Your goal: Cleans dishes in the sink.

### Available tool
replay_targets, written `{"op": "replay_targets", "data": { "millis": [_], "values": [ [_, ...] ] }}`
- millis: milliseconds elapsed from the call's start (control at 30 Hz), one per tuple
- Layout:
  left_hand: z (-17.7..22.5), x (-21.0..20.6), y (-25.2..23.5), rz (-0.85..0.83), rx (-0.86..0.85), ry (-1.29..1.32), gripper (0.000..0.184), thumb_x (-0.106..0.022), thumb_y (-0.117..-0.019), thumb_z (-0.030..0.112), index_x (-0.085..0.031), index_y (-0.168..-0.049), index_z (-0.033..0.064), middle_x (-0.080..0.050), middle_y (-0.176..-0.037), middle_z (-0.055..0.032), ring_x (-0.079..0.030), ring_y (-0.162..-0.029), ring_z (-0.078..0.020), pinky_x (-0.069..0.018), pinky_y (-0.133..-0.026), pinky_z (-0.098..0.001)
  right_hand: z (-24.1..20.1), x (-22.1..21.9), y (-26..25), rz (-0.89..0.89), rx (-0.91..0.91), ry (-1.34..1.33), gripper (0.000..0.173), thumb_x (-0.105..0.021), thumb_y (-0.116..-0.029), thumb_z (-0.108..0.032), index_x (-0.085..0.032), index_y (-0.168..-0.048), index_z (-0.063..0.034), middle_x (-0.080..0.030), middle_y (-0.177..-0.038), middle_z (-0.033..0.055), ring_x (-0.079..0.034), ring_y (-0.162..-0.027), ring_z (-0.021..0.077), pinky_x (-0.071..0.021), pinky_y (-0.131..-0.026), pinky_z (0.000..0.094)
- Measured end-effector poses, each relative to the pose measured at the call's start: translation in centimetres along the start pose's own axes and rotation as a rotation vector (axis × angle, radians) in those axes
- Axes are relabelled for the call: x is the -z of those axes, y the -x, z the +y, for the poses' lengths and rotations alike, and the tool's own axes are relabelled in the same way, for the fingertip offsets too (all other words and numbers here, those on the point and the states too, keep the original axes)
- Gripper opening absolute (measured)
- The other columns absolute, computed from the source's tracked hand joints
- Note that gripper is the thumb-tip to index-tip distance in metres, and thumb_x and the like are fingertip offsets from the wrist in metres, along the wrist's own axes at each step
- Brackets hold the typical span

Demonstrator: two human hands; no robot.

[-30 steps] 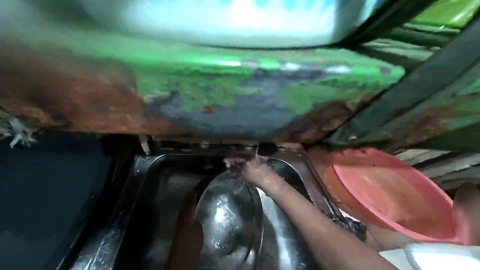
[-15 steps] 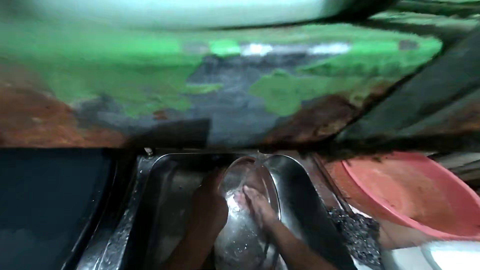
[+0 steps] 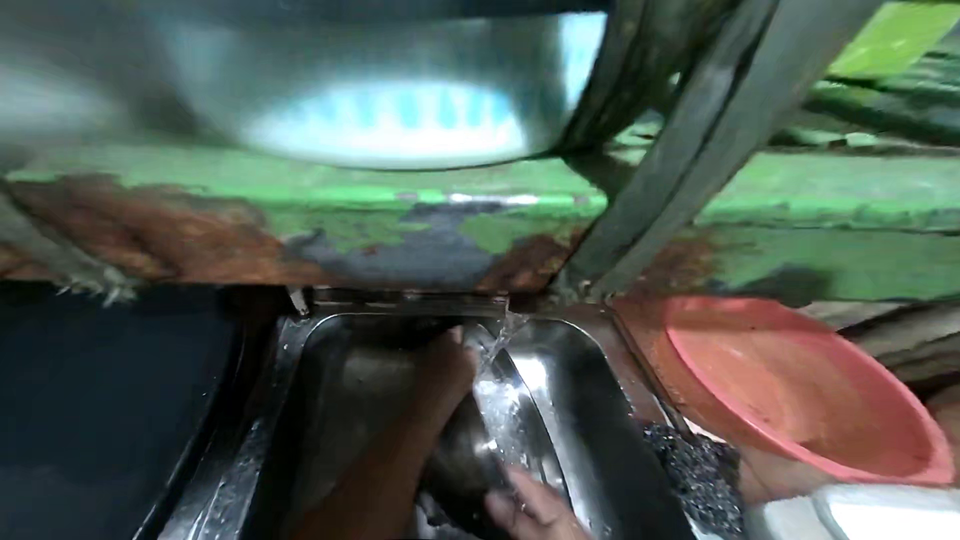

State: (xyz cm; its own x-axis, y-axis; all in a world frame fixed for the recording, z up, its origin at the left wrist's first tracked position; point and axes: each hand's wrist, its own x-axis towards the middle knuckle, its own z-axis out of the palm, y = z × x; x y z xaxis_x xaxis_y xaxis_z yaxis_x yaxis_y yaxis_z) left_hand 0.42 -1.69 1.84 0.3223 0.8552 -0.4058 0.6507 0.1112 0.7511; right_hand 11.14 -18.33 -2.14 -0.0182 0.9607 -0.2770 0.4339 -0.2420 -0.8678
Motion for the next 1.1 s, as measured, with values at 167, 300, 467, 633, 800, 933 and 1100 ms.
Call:
{"op": "replay_targets", "data": {
  "millis": [167,300,467,633,800,933,1100],
  "values": [
    [3.8,-3.6,1.2,-0.076,-0.254,-0.299,0.057,-0.031,-0.111,0.044,-0.044,-0.155,0.0117,-0.039,-0.163,-0.0057,-0.03,-0.153,-0.021,-0.015,-0.126,-0.0497,-3.1,4.7,-4.0,0.304,-0.224,-0.546,0.04,-0.056,-0.0994,-0.007,-0.054,-0.139,-0.0056,-0.07,-0.114,0.003,-0.067,-0.098,0.0051,-0.0567,-0.083,0.0247],
    [2.9,-0.3,-2.1,-0.218,-0.174,-0.5,0.039,-0.039,-0.1115,0.019,-0.057,-0.138,-0.0035,-0.059,-0.138,-0.0233,-0.055,-0.132,-0.0359,-0.0409,-0.112,-0.0508,-5.4,6.4,-4.5,0.337,-0.295,-0.628,0.033,-0.051,-0.1071,-0.017,-0.055,-0.137,-0.0045,-0.071,-0.103,0.0055,-0.071,-0.088,0.0087,-0.0597,-0.076,0.0255],
    [4.2,-1.8,1.3,0.007,-0.257,-0.48,0.047,-0.035,-0.111,0.037,-0.059,-0.143,0.0112,-0.058,-0.146,-0.0107,-0.051,-0.139,-0.0275,-0.0329,-0.118,-0.0532,-5.9,6.5,-5.8,0.423,-0.241,-0.804,0.031,-0.045,-0.1096,-0.019,-0.057,-0.133,-0.0027,-0.072,-0.1,0.0085,-0.071,-0.086,0.0128,-0.0613,-0.075,0.0305],
    [-4.3,-10.1,6.4,0.679,-0.862,-0.48,0.042,-0.048,-0.1021,0.034,-0.066,-0.134,0.0143,-0.061,-0.145,-0.0036,-0.049,-0.142,-0.0244,-0.0249,-0.116,-0.0664,-4.6,7.5,-6.1,0.534,-0.135,-1.063,0.03,-0.038,-0.1109,-0.023,-0.055,-0.127,-0.004,-0.072,-0.093,0.0109,-0.073,-0.081,0.0175,-0.0635,-0.069,0.0368],
    [-10.3,-13.1,8.6,0.341,-0.239,0.683,0.064,-0.036,-0.1011,0.009,-0.013,-0.155,-0.0169,-0.013,-0.162,-0.038,-0.02,-0.153,-0.0398,-0.0239,-0.124,-0.047,-2.2,8.4,-3.3,0.522,-0.029,-1.25,0.034,-0.029,-0.112,-0.029,-0.053,-0.128,-0.0123,-0.073,-0.102,0.0077,-0.074,-0.091,0.018,-0.0647,-0.076,0.0414],
    [-11.1,-12.2,6.2,0.247,0.115,1.346,0.062,-0.013,-0.1121,0.043,-0.03,-0.156,0.004,-0.047,-0.15,-0.0201,-0.052,-0.133,-0.0267,-0.0469,-0.108,-0.0494,1.7,8.7,-0.1,0.358,0.161,-1.267,0.037,-0.032,-0.1114,-0.034,-0.059,-0.122,-0.0101,-0.075,-0.107,0.0066,-0.073,-0.103,0.0164,-0.062,-0.091,0.0403],
    [-11.0,-5.4,2.9,-0.029,0.188,1.231,0.049,-0.024,-0.1123,0.041,-0.058,-0.125,0.0094,-0.07,-0.1,-0.0074,-0.068,-0.087,-0.0157,-0.0592,-0.074,-0.0356,8.9,11.0,2.3,0.08,0.309,-1.117,0.029,-0.07,-0.0926,-0.046,-0.078,-0.108,-0.023,-0.079,-0.104,0.0007,-0.075,-0.097,0.0101,-0.0619,-0.088,0.0323]
  ]
}}
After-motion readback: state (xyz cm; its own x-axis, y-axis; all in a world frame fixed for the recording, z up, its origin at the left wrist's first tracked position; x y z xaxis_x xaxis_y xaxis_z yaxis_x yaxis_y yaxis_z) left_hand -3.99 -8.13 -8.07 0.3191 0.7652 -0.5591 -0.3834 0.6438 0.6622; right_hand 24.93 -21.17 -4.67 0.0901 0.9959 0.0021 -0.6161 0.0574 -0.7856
